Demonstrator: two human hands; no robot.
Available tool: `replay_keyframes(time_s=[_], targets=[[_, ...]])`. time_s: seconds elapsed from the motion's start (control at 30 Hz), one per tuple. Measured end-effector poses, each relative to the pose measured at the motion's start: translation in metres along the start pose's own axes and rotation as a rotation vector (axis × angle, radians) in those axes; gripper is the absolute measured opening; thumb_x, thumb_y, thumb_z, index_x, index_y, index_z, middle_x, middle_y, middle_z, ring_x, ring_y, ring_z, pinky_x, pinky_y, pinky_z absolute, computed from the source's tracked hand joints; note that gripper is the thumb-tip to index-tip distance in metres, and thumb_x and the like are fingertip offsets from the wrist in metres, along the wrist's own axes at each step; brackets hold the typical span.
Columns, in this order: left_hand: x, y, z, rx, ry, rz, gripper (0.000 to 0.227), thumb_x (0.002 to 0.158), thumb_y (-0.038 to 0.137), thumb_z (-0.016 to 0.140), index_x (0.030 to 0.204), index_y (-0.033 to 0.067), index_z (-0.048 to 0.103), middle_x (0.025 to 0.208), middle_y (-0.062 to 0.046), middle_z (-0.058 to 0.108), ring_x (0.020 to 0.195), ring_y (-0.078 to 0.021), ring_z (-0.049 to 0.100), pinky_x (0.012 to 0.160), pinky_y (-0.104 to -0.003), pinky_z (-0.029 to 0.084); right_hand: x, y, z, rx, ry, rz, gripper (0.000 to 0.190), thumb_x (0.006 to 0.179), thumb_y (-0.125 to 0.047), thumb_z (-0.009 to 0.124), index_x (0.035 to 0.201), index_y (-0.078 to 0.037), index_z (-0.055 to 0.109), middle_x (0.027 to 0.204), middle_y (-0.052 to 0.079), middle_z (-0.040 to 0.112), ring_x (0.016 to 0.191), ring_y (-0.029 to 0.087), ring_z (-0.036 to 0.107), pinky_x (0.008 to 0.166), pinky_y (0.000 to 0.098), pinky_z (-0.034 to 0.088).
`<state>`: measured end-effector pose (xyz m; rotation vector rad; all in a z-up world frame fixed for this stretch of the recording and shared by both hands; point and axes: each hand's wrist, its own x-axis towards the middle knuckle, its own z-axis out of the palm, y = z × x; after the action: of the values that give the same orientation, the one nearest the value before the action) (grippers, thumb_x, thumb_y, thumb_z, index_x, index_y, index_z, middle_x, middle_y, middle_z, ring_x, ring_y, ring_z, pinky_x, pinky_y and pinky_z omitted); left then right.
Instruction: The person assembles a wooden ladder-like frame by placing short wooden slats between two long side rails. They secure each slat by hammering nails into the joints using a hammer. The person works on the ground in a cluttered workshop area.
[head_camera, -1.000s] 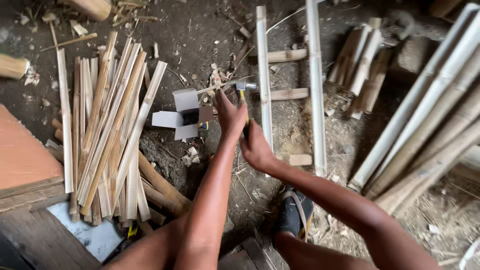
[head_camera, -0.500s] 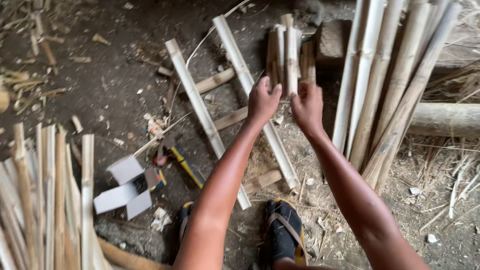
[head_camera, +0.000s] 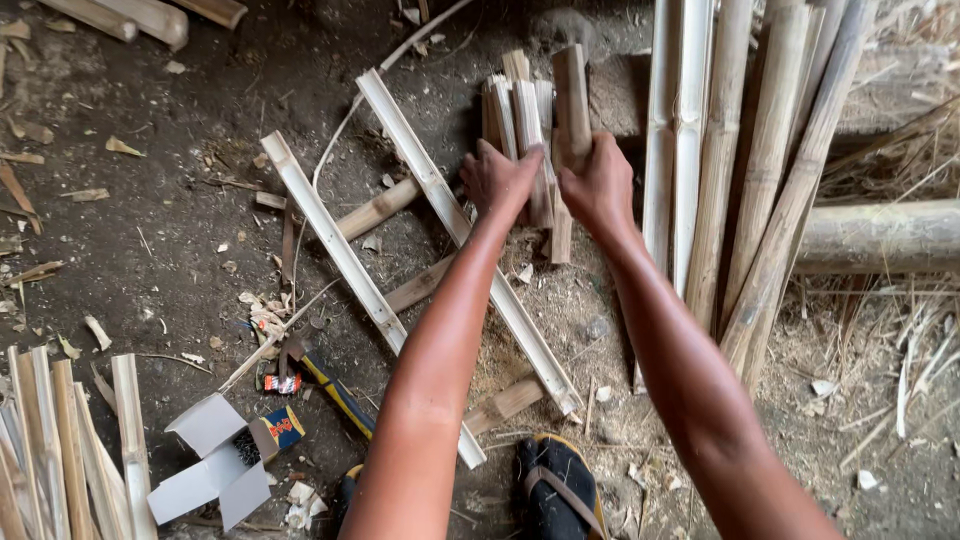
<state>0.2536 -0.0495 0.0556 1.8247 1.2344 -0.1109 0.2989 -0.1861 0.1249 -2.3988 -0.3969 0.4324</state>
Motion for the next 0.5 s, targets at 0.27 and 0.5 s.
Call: replay_keyframes(time_s=[0.27, 0.5], targets=[[0.021, 0.006, -0.026, -0.127, -0.216, -0.04, 0.123, 0.069, 0.057, 0.081, 0.159, 0.0008, 0.02, 0.166, -0.035, 0.008, 0.154, -0.0501, 0.017, 0.122, -0.065, 0.024, 0.018, 0.024, 0.019, 0.448, -0.258, 0.325, 0.048, 0.09, -0.031, 0.072, 0.123, 0.002, 0.06, 0.11, 0.016, 0.067, 0.099, 0.025, 0.064, 0.085, 0.0412, 0.054], [0.057, -0.009, -0.019, -0.232, -0.299, 0.058, 0.134, 0.071, 0.06, 0.075, 0.16, -0.0043, -0.002, 0.165, -0.031, 0.011, 0.151, -0.0426, 0.025, 0.121, -0.057, 0.029, 0.038, 0.003, 0.031, 0.791, -0.307, 0.239, 0.045, 0.082, -0.024, 0.071, 0.12, -0.009, 0.051, 0.104, 0.011, 0.066, 0.096, 0.023, 0.069, 0.074, 0.0431, 0.062]])
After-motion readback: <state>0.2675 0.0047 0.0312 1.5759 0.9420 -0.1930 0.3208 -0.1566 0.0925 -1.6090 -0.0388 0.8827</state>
